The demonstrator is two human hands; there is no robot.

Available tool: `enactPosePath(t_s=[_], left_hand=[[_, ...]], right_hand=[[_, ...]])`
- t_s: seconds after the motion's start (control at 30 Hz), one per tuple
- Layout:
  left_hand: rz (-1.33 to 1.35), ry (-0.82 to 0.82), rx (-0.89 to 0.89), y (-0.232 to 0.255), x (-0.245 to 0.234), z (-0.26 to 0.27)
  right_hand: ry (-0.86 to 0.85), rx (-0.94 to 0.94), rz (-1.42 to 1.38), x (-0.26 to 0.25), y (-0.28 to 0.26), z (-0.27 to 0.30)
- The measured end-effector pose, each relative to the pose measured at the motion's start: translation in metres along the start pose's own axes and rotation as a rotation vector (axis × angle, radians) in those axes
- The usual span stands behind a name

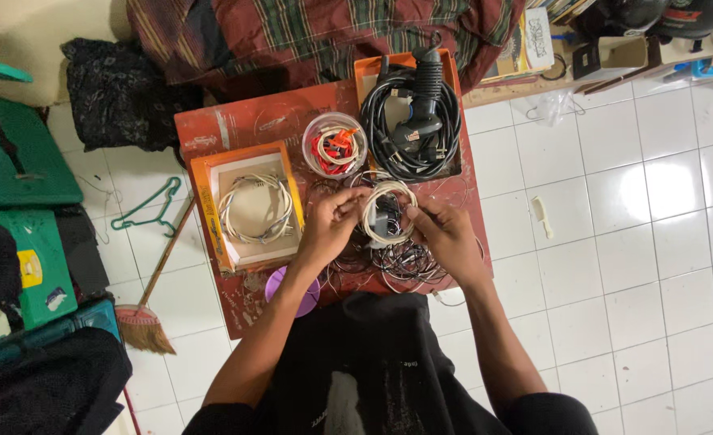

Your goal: The person untangles and coils several electrical cables and wires by hand on a small table, coiling an orange cable and then coiling a white cable into circular loops.

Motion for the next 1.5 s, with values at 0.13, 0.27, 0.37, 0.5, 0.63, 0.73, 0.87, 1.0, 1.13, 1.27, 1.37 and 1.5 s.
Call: enactPosePath(t_s=[0.13, 0.27, 0.37, 0.5, 0.63, 0.73, 0.87, 1.0, 1.13, 1.27, 1.37, 1.5], left_hand=[[0.371, 0.082, -0.166, -0.013, 0.009, 0.017], [0.495, 0.115, -0.255, -0.015, 0.003, 0.019], [0.405, 0.008, -0.224, -0.006, 0.009, 0.023], [0.49, 0.033, -0.253, -0.01, 0.008, 0.033], [0.286, -0.053, -0.188, -0.01, 0.011, 0.037], [-0.025, -0.138, -0.153, 0.004, 0.008, 0.037], [-0.2, -0.16, -0.231, 0.009, 0.003, 0.036], [0.02, -0.163, -0.081, 0.023, -0.001, 0.026], [0.006, -0.001, -0.03, 0.024, -0.019, 0.013], [0.127, 0.112, 0.021, 0.022, -0.035, -0.004], [0.01, 0.128, 0.018, 0.011, -0.048, -0.026], [-0.005, 0.157, -0.02, -0.022, -0.069, -0.072]], right_hand=[[0.142, -0.053, 0.122, 0.003, -0.002, 0.0], [0.277, -0.161, 0.253, 0.007, -0.007, 0.012], [0.341, -0.227, 0.302, 0.013, -0.01, 0.02], [0.312, -0.261, 0.302, 0.021, -0.005, 0.024], [0.269, -0.154, 0.208, 0.019, 0.008, 0.02], [0.233, -0.066, 0.165, 0.013, 0.014, 0.016], [0.211, -0.055, 0.123, 0.007, 0.014, 0.008], [0.194, -0.086, -0.021, 0.004, 0.013, -0.023], [0.088, -0.003, -0.095, 0.034, 0.031, -0.051], [0.016, -0.081, -0.113, 0.056, 0.029, -0.068], [-0.016, -0.053, -0.242, 0.061, 0.028, -0.099], [-0.067, 0.063, -0.585, 0.073, 0.037, -0.136]])
Point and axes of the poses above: each hand's wrist, its own z-axis away from the middle knuckle, its own x-axis out of the palm, y = z × x, the point moved 9 cm from there along -z, towards the middle knuckle, and after that the axes turned 15 degrees about x, right-handed, at the moved point
